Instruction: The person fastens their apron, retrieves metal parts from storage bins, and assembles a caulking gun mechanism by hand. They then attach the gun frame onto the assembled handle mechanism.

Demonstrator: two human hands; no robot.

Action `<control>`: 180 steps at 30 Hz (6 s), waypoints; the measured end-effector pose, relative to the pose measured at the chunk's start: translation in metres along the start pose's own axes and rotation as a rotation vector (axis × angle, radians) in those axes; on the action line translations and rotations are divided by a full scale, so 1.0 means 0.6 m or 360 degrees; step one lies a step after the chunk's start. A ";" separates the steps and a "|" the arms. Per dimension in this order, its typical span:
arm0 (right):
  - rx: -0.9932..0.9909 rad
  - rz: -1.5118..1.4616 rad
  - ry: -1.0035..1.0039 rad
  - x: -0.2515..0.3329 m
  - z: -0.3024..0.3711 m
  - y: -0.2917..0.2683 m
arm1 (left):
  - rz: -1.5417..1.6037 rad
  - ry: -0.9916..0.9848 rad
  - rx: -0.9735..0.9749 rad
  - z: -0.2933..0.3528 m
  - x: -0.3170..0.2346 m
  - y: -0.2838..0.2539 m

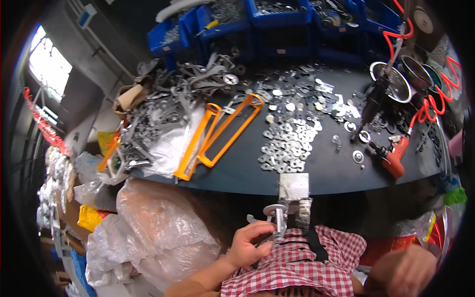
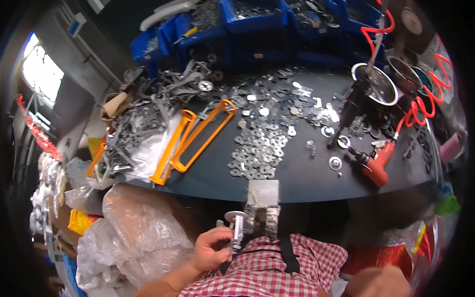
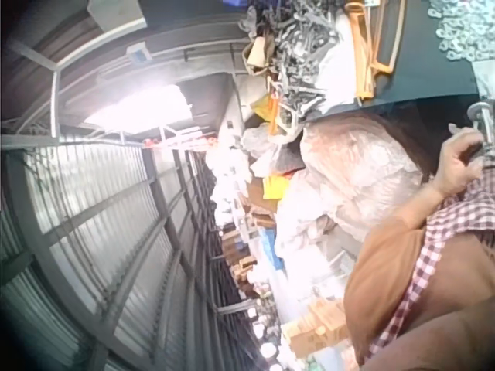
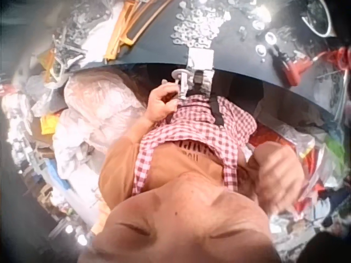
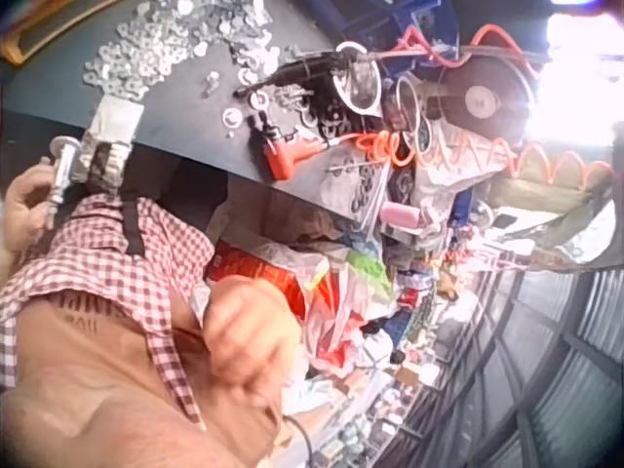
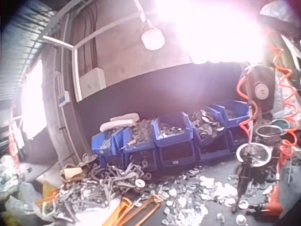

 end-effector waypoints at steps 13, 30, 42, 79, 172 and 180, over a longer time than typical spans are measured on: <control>-0.0597 0.2768 0.1428 -0.323 0.100 -0.423 | 0.0262 -0.0039 0.0059 -0.067 -0.032 -0.056; -0.0015 0.2437 0.2284 -0.384 0.103 -0.494 | 0.0859 -0.0199 -0.0198 -0.085 -0.019 -0.051; 0.0224 0.2311 0.2203 -0.354 0.099 -0.490 | 0.1347 -0.0408 -0.0104 -0.071 -0.029 -0.032; -0.1322 0.2364 0.1252 -0.240 0.090 -0.199 | 0.0854 -0.0168 -0.0159 -0.056 -0.081 -0.017; -0.0390 0.2250 0.0560 -0.263 -0.009 -0.037 | 0.0067 0.0323 -0.0526 -0.076 -0.050 0.008; -0.0084 0.2523 0.0487 -0.276 -0.029 -0.044 | -0.0109 0.0514 -0.0539 -0.065 -0.060 0.010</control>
Point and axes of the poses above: each hand's wrist, its own z-axis away from the middle knuckle, its own y-axis out of the palm, x = y × z, the point moved 4 cm from there along -z, towards the middle knuckle, and after that the axes turned 2 degrees about z, right-handed, at the moved point
